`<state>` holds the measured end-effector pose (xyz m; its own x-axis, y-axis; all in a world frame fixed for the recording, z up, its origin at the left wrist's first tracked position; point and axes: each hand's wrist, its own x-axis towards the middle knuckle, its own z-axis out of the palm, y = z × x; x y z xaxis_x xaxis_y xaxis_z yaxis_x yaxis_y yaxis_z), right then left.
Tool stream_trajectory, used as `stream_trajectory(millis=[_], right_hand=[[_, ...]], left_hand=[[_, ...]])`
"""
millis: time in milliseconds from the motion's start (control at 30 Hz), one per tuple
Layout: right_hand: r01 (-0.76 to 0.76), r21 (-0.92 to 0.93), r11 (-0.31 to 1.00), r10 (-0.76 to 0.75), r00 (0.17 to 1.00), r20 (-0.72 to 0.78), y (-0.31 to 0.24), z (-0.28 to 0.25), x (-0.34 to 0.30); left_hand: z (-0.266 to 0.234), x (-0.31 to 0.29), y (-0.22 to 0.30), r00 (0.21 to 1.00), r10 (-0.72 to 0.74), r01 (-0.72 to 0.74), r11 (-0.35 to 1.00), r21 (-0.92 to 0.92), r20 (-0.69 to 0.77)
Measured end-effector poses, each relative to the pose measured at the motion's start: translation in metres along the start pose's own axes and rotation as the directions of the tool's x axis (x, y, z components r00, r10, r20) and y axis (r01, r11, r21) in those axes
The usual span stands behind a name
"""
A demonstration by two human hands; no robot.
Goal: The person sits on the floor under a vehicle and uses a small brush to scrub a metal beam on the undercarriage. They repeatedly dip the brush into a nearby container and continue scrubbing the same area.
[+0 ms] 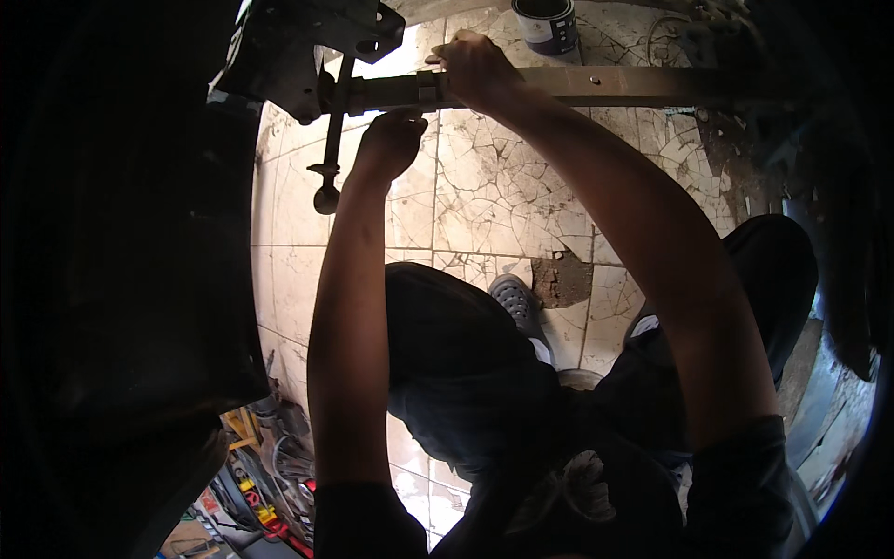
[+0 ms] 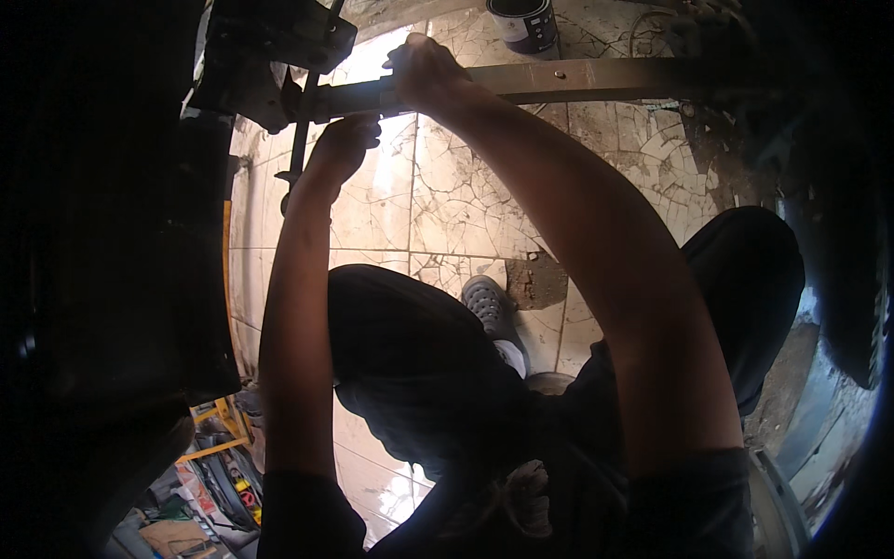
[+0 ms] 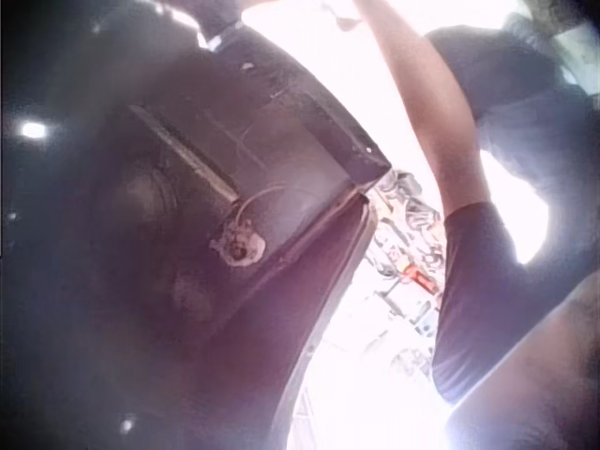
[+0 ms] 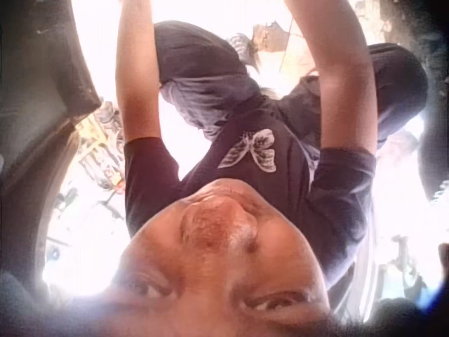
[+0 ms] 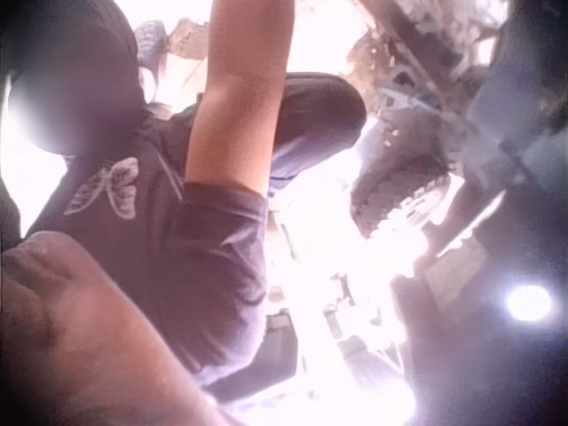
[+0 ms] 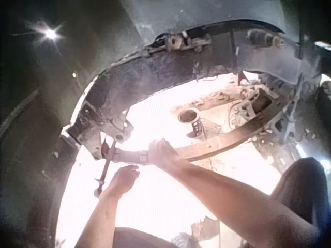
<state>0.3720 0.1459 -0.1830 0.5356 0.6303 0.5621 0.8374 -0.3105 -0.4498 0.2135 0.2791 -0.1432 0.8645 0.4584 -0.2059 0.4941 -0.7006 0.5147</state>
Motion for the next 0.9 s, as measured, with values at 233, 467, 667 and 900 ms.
stream_trajectory(millis=[233, 467, 667, 900], right_hand=[[-0.174, 0.092, 0.980, 0.145, 0.954, 0.263, 0.027, -0.032, -0.001], [-0.437, 0.162, 0.885, 0.330, 0.833, 0.444, 0.058, -0.053, -0.012], [-0.083, -0.016, 0.996, 0.083, 0.920, 0.383, 0.034, -0.002, -0.031], [-0.172, -0.042, 0.984, 0.171, 0.866, 0.470, 0.016, -0.003, -0.031]], left_hand=[[-0.009, -0.001, 0.018, 0.999, 0.015, -0.026, 0.968, 0.249, 0.042], [0.008, -0.047, 0.067, 0.992, -0.005, -0.023, 0.974, 0.225, 0.123], [0.016, -0.052, 0.082, 0.973, -0.066, -0.002, 0.955, 0.296, 0.219], [0.004, 0.013, 0.035, 0.934, -0.336, 0.264, 0.879, 0.396, 0.123]])
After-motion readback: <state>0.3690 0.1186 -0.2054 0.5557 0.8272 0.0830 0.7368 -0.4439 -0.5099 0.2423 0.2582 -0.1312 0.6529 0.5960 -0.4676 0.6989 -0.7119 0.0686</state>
